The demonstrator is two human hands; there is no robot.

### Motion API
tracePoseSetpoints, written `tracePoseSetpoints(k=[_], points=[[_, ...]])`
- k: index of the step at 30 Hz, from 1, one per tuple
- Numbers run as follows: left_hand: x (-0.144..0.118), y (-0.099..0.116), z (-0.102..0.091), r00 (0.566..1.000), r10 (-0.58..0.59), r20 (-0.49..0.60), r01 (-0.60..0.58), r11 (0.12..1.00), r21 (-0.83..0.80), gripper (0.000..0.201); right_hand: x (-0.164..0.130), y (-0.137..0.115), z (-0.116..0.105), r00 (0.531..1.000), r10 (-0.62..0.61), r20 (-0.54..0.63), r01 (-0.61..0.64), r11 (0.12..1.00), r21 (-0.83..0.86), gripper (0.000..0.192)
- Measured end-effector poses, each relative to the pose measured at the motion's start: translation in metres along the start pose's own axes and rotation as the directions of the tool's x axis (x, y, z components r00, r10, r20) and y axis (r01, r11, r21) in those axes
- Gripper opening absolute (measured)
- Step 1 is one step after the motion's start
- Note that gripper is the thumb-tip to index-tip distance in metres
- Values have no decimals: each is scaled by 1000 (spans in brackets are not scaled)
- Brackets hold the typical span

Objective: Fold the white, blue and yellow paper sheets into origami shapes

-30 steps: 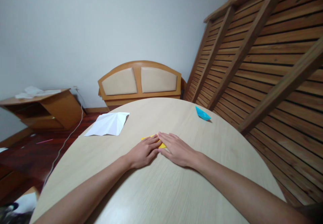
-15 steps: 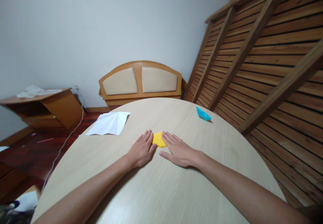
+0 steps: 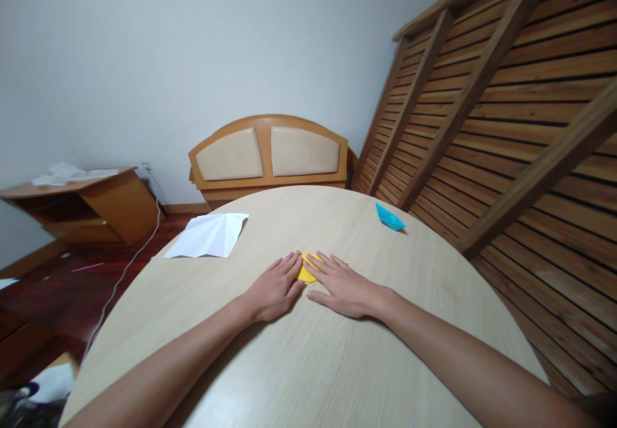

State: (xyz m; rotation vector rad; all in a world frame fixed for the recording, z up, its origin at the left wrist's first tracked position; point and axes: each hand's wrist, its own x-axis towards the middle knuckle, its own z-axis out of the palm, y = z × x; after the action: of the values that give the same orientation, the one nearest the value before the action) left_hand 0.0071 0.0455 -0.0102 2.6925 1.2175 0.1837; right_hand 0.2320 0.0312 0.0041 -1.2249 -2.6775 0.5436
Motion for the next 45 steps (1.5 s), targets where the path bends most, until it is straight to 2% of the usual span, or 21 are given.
tracePoseSetpoints(k=[8, 15, 19, 22, 24, 28, 45], points=[[-3, -2, 0, 1000, 23, 2, -23, 1000, -10, 59, 3, -5, -7, 984, -72, -162, 50, 989, -141, 45], [-5, 2, -5, 999, -11, 51, 12, 1000, -3, 67, 3, -6, -15, 977, -101, -187, 61, 976, -210, 31], [-5, 5, -9, 998, 42, -52, -41, 999, 13, 58, 5, -4, -17, 975, -100, -197, 54, 973, -224, 28], [-3, 7, -11, 979, 111, -169, -110, 994, 14, 46, 6, -1, -18, 973, -95, -209, 49, 975, -217, 27], [-2, 8, -12, 970, 124, -208, -126, 992, 3, 36, 6, 1, -18, 972, -97, -213, 51, 976, -210, 26], [-1, 7, -12, 967, 123, -223, -127, 992, -3, 26, 5, 4, -17, 969, -110, -220, 66, 978, -200, 27], [-1, 0, -12, 979, 56, -196, -70, 996, -63, 23, 4, 7, -22, 966, -145, -213, 99, 972, -213, 21]])
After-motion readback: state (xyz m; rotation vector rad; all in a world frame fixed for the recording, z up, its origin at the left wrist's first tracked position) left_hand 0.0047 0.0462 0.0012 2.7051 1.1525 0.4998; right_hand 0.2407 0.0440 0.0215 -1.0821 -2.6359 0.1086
